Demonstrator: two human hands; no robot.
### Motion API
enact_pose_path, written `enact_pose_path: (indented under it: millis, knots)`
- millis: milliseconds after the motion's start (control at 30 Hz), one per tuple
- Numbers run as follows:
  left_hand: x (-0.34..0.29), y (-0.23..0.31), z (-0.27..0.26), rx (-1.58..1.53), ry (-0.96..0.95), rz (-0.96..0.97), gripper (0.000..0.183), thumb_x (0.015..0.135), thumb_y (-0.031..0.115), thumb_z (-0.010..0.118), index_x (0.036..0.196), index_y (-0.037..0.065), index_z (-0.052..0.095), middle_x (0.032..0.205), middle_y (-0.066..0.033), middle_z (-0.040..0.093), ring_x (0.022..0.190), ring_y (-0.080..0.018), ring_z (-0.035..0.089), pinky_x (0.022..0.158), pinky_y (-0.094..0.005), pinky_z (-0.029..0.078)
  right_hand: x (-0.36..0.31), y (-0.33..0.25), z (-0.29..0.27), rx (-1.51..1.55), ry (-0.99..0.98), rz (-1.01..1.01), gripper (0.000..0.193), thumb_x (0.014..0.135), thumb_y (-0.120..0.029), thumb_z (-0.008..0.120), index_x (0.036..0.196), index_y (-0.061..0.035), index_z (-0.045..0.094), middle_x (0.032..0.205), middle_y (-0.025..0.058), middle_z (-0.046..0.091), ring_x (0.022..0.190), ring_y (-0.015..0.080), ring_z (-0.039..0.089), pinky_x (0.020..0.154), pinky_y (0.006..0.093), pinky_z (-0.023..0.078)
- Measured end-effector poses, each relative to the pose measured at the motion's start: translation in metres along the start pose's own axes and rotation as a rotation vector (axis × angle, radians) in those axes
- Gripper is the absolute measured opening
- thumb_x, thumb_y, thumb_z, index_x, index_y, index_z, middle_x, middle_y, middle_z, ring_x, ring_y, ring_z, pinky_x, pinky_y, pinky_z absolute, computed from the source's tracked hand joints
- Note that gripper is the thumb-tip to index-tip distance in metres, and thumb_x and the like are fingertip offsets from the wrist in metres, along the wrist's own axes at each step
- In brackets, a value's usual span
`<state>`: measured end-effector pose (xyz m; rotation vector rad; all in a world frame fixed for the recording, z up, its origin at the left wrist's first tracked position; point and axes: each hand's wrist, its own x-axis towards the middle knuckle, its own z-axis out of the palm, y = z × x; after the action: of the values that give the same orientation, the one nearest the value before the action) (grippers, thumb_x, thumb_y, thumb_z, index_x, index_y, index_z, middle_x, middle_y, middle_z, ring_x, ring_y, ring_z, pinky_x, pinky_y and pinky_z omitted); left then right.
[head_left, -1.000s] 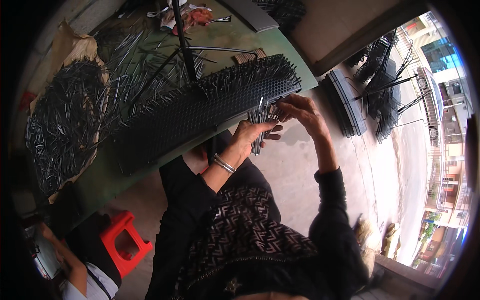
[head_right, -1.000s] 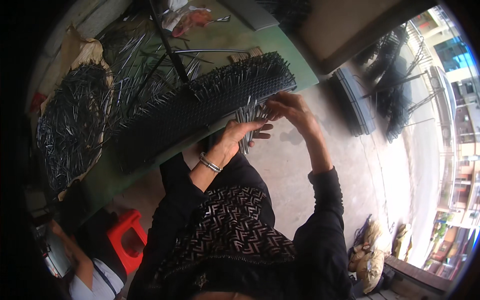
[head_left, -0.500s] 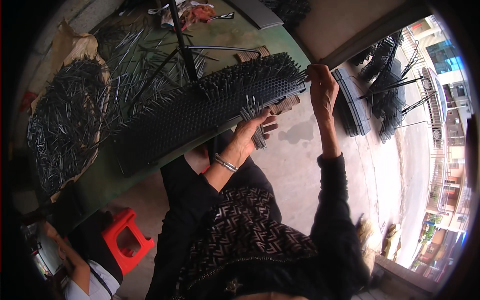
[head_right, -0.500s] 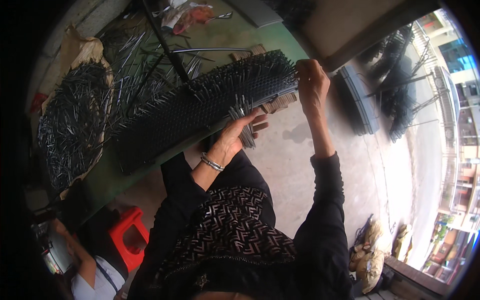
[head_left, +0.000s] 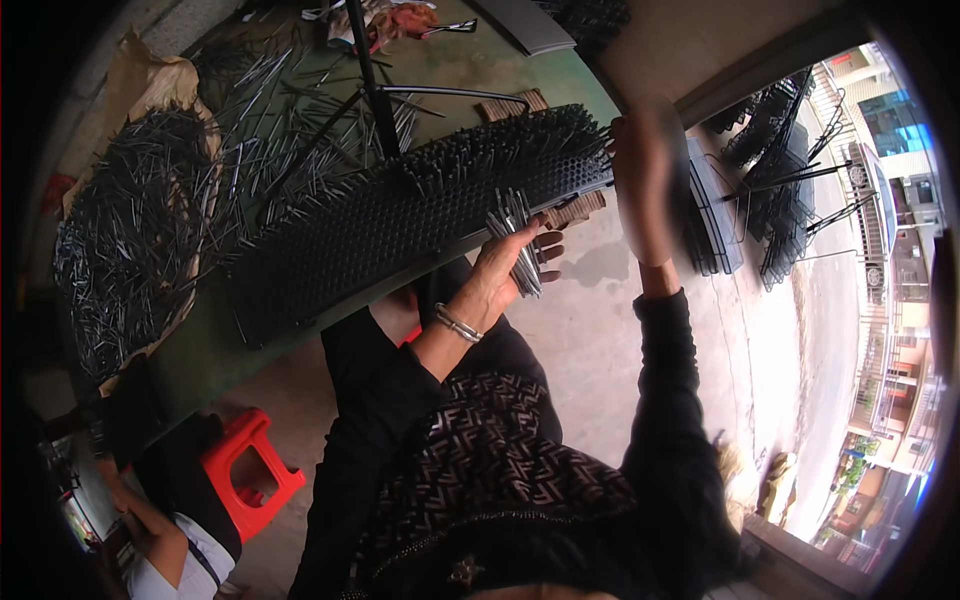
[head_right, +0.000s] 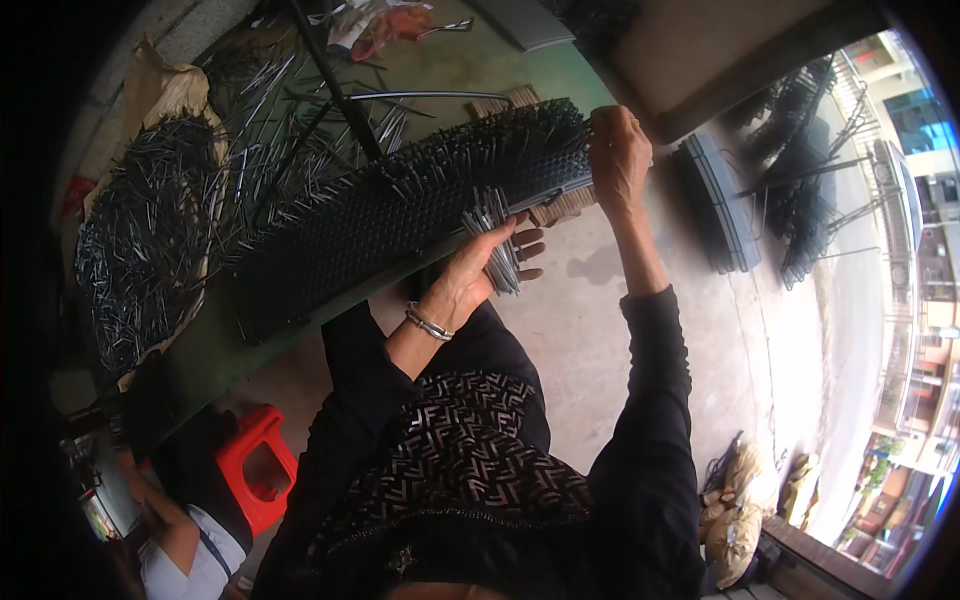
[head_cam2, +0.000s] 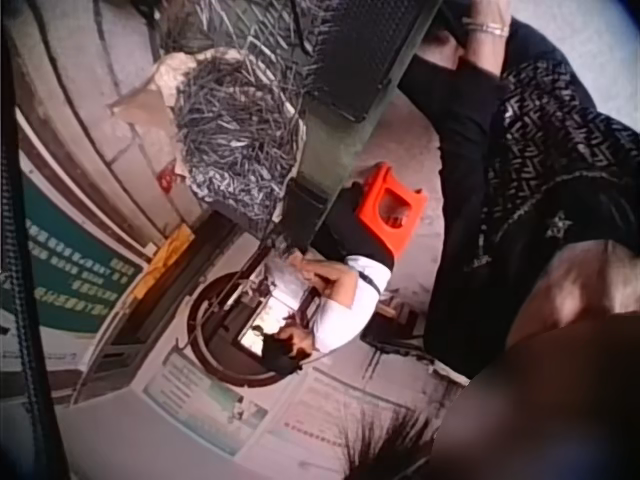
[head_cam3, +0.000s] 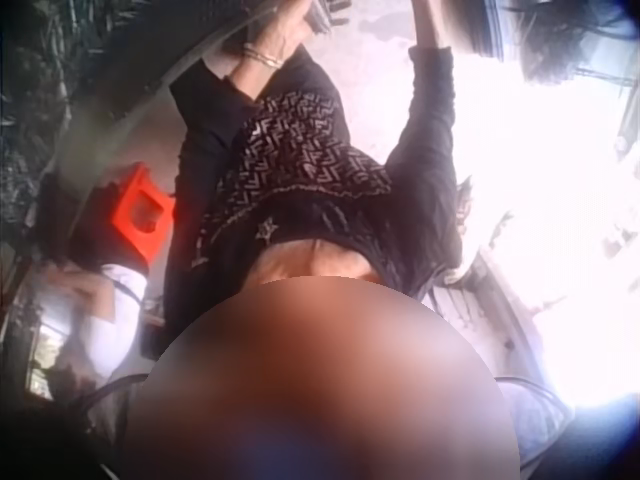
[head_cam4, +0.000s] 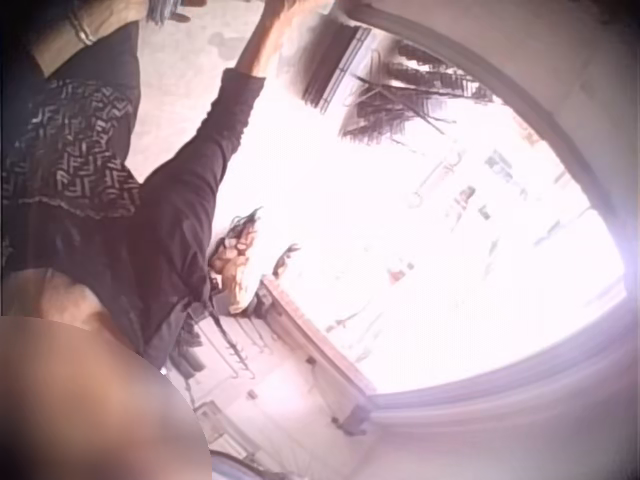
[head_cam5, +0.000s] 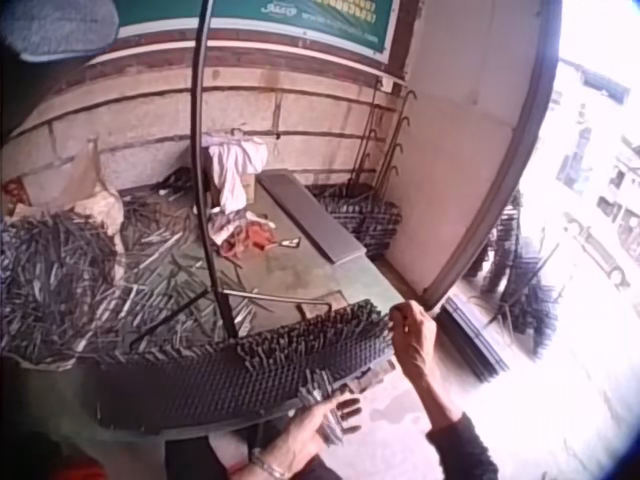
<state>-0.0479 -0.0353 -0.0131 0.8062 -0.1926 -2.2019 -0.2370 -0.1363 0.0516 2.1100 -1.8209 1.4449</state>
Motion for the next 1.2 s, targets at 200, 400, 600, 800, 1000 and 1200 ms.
enact_pose_path:
  millis: [200, 400, 600, 800, 1000, 1200]
  knots:
    - [-0.001, 0.0, 0.0, 0.013, 0.003, -0.022, 0.026, 0.097, 0.028, 0.057, 0.118, 0.012, 0.058, 0.114, -0.0152, 0.063, 0.108, -0.0304, 0.062, 0.084, -0.0528, 0.054, 0.002, 0.003, -0.002, -0.152, 0.012, -0.07, 0.005, 0.09, -0.01, 0.056, 0.092, -0.0067, 0.059, 0.08, 0.0171, 0.063, 0.078, 0.0384, 0.062, 0.068, 0.0447, 0.048]
    - [0.007, -0.008, -0.002, -0.059, 0.031, 0.028, 0.023, 0.097, 0.029, 0.056, 0.113, 0.012, 0.059, 0.102, -0.0148, 0.067, 0.09, -0.0257, 0.066, 0.07, -0.0455, 0.057, 0.004, 0.003, 0.001, -0.185, -0.068, -0.013, 0.013, 0.091, -0.015, 0.057, 0.091, -0.0051, 0.065, 0.075, 0.0101, 0.066, 0.067, 0.0223, 0.066, 0.065, 0.0334, 0.049]
    - [0.0, -0.004, -0.001, -0.029, 0.082, 0.023, 0.023, 0.098, 0.026, 0.056, 0.113, 0.01, 0.06, 0.092, -0.01, 0.064, 0.078, -0.0202, 0.06, 0.076, -0.0451, 0.058, 0.003, -0.005, 0.0, -0.188, -0.124, 0.059, 0.018, 0.091, -0.019, 0.057, 0.089, -0.0054, 0.068, 0.075, 0.0104, 0.068, 0.067, 0.0211, 0.066, 0.064, 0.0311, 0.049]
    - [-0.001, -0.004, -0.001, -0.029, 0.067, 0.003, 0.015, 0.094, 0.025, 0.063, 0.099, 0.012, 0.058, 0.077, -0.0062, 0.06, 0.06, -0.0131, 0.052, 0.053, -0.0297, 0.047, -0.007, 0.005, 0.002, -0.352, -0.162, -0.048, 0.019, 0.089, -0.026, 0.06, 0.092, -0.0103, 0.071, 0.083, 0.0082, 0.066, 0.077, 0.0247, 0.065, 0.069, 0.0366, 0.049]
    - [-0.006, -0.004, 0.005, -0.029, 0.025, 0.054, 0.018, 0.091, 0.026, 0.068, 0.1, 0.014, 0.058, 0.078, -0.0028, 0.058, 0.061, -0.0106, 0.049, 0.055, -0.0271, 0.042, -0.013, 0.005, 0.002, -0.423, -0.168, -0.039, 0.02, 0.091, -0.031, 0.062, 0.098, -0.0159, 0.074, 0.09, 0.0063, 0.06, 0.087, 0.0254, 0.061, 0.075, 0.0375, 0.048]
    - [-0.012, -0.003, 0.011, 0.059, 0.031, 0.094, 0.024, 0.09, 0.028, 0.07, 0.103, 0.011, 0.062, 0.075, -0.002, 0.058, 0.061, -0.0103, 0.05, 0.053, -0.0253, 0.041, -0.026, -0.026, -0.019, -0.163, -0.246, 0.127, 0.028, 0.09, -0.03, 0.066, 0.109, -0.0104, 0.073, 0.087, 0.007, 0.065, 0.082, 0.0187, 0.063, 0.074, 0.0312, 0.049]
